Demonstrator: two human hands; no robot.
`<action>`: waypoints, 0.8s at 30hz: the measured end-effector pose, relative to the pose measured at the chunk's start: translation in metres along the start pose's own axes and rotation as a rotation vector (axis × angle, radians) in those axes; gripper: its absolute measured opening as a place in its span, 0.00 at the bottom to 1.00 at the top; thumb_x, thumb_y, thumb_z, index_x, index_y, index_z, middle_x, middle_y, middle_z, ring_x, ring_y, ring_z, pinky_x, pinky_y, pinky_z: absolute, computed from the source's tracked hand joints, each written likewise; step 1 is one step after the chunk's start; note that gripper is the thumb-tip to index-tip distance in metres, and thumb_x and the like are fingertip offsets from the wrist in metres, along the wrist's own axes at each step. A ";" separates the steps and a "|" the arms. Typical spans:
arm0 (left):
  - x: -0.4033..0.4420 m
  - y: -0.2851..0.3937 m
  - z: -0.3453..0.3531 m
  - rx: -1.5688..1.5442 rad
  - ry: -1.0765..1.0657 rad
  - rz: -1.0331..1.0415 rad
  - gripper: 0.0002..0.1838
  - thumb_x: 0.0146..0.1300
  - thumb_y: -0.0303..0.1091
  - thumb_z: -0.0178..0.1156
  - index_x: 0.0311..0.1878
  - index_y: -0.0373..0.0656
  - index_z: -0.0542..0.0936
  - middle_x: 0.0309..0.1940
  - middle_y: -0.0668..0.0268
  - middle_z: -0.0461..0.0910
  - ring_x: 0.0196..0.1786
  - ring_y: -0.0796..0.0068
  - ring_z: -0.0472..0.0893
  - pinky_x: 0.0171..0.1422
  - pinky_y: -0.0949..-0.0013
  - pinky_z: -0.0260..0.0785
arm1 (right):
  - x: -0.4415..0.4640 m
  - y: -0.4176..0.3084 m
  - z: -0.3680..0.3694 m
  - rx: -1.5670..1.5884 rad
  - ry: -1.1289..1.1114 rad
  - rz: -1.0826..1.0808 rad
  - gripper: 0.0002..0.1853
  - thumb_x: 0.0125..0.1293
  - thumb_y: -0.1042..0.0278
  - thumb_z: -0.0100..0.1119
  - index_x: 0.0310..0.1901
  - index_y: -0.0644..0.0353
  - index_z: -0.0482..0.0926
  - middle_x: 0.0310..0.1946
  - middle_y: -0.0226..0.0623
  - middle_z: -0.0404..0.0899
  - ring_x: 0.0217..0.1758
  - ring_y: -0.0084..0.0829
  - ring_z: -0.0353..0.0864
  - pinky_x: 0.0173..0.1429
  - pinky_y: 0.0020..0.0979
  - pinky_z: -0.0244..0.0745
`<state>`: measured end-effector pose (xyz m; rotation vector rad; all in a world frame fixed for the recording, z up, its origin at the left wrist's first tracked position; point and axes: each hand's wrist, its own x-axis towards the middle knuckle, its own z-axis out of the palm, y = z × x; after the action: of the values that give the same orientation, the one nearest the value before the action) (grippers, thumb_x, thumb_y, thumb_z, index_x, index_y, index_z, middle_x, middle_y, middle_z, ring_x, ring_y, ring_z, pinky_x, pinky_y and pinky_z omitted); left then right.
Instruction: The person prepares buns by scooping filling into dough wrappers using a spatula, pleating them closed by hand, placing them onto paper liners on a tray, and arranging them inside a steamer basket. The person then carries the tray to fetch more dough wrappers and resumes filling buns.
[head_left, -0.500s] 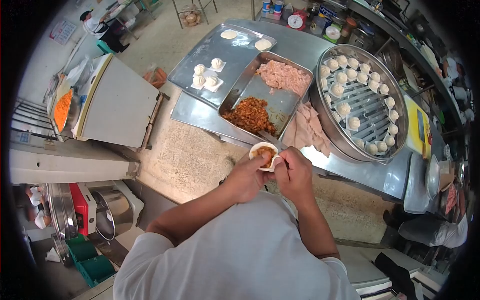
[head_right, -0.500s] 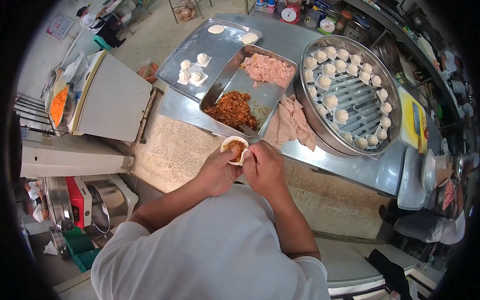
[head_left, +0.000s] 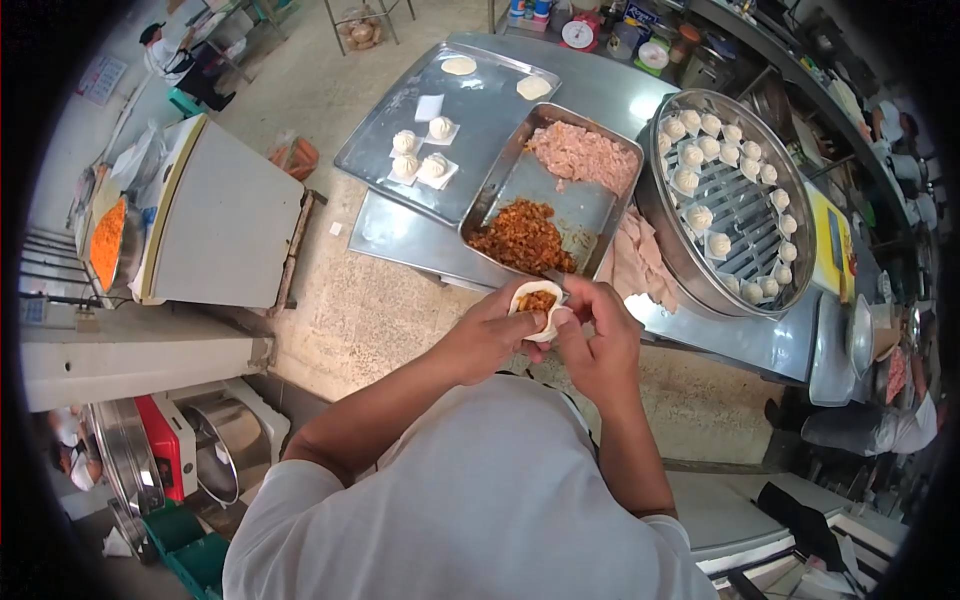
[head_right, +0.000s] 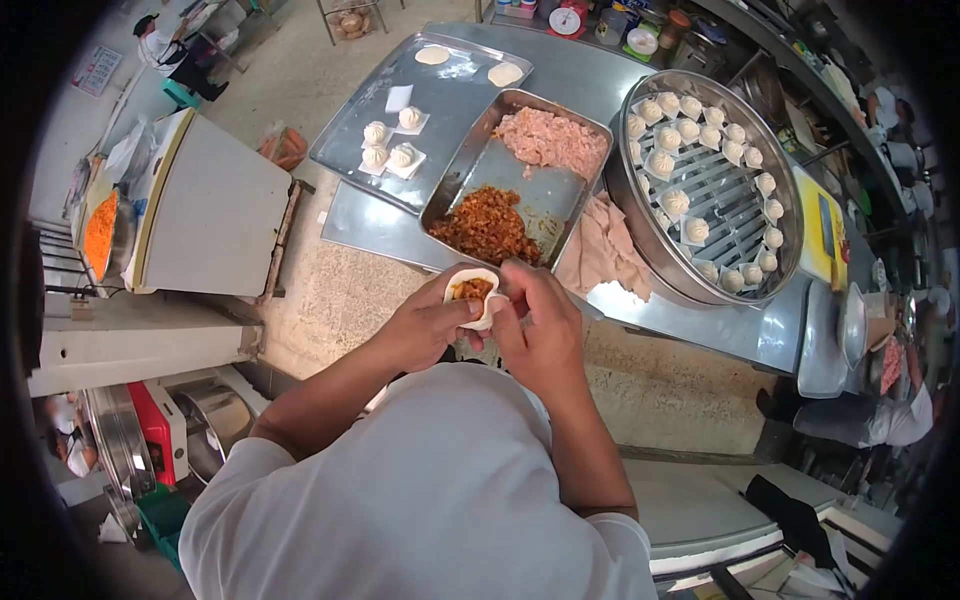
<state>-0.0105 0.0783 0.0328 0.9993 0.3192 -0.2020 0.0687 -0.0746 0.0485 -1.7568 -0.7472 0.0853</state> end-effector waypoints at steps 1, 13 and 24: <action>0.001 0.006 -0.010 -0.005 -0.014 -0.002 0.19 0.72 0.31 0.54 0.64 0.44 0.70 0.51 0.64 0.77 0.47 0.74 0.78 0.45 0.67 0.75 | 0.002 -0.002 0.007 -0.017 0.004 -0.019 0.04 0.63 0.77 0.61 0.37 0.65 0.75 0.29 0.43 0.77 0.28 0.38 0.78 0.34 0.37 0.74; -0.002 0.035 -0.090 0.138 -0.298 -0.218 0.22 0.71 0.30 0.53 0.67 0.41 0.70 0.49 0.62 0.77 0.45 0.73 0.79 0.46 0.66 0.77 | -0.001 -0.019 0.081 -0.188 0.038 0.083 0.03 0.62 0.79 0.60 0.35 0.65 0.75 0.28 0.45 0.76 0.29 0.45 0.78 0.34 0.41 0.73; 0.006 0.042 -0.112 0.293 -0.353 -0.281 0.17 0.72 0.41 0.56 0.59 0.45 0.74 0.38 0.68 0.77 0.33 0.78 0.76 0.36 0.73 0.70 | 0.009 -0.020 0.087 -0.233 -0.090 0.088 0.05 0.60 0.81 0.62 0.37 0.65 0.76 0.30 0.44 0.76 0.31 0.45 0.78 0.36 0.42 0.74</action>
<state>-0.0105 0.1954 0.0080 1.1822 0.1058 -0.6877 0.0304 0.0058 0.0401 -2.0184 -0.7696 0.1424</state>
